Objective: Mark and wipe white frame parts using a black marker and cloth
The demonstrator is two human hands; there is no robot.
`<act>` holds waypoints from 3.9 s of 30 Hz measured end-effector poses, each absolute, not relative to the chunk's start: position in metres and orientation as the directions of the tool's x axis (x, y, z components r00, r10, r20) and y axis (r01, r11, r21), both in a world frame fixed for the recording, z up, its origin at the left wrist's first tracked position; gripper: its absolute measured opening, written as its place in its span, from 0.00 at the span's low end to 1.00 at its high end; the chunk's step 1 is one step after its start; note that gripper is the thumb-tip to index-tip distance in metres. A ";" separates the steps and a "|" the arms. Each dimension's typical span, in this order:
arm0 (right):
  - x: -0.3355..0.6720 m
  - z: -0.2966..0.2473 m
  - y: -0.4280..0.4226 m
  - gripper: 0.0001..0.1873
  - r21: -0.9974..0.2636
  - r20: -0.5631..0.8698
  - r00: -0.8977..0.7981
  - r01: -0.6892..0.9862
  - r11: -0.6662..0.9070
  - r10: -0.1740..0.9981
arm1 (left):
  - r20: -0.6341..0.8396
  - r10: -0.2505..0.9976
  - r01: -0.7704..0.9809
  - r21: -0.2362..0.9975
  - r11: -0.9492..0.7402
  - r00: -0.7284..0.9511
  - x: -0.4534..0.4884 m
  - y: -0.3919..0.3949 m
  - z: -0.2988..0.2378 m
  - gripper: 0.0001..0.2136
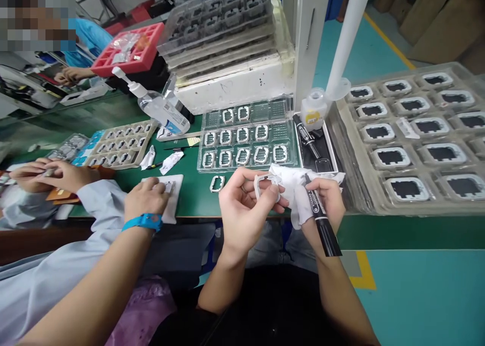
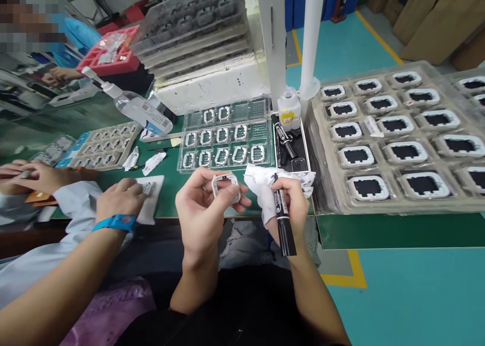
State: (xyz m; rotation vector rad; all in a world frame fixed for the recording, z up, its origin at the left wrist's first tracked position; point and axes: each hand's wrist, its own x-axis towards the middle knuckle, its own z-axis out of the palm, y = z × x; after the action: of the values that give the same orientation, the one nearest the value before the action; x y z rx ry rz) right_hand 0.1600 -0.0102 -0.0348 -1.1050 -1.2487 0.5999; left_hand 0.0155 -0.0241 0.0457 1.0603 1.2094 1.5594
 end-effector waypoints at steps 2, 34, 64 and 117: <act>0.160 -0.035 -0.011 0.08 -0.898 0.435 0.269 0.196 0.393 0.859 | 0.126 0.956 -0.113 0.980 -0.161 -0.267 0.017 -0.025 0.045 0.11; 0.158 -0.032 -0.011 0.09 -0.900 0.435 0.328 0.198 0.389 0.839 | 0.092 0.985 -0.240 0.963 -0.126 -0.147 0.008 -0.011 0.027 0.11; 0.154 -0.020 -0.004 0.11 -0.895 0.420 0.202 0.252 0.368 0.885 | 0.210 0.976 0.263 0.940 -0.219 0.064 -0.007 -0.009 -0.018 0.10; 0.156 -0.024 -0.021 0.05 -0.942 0.329 0.362 0.195 0.274 0.872 | -0.174 0.984 -0.221 0.962 0.159 -0.046 -0.002 -0.005 -0.009 0.16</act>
State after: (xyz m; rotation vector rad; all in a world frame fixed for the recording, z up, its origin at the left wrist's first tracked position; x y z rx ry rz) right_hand 0.1565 -0.0208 -0.0243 -1.2347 -1.1379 0.6206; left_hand -0.0021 -0.0052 -0.0085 0.8956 1.1688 1.2264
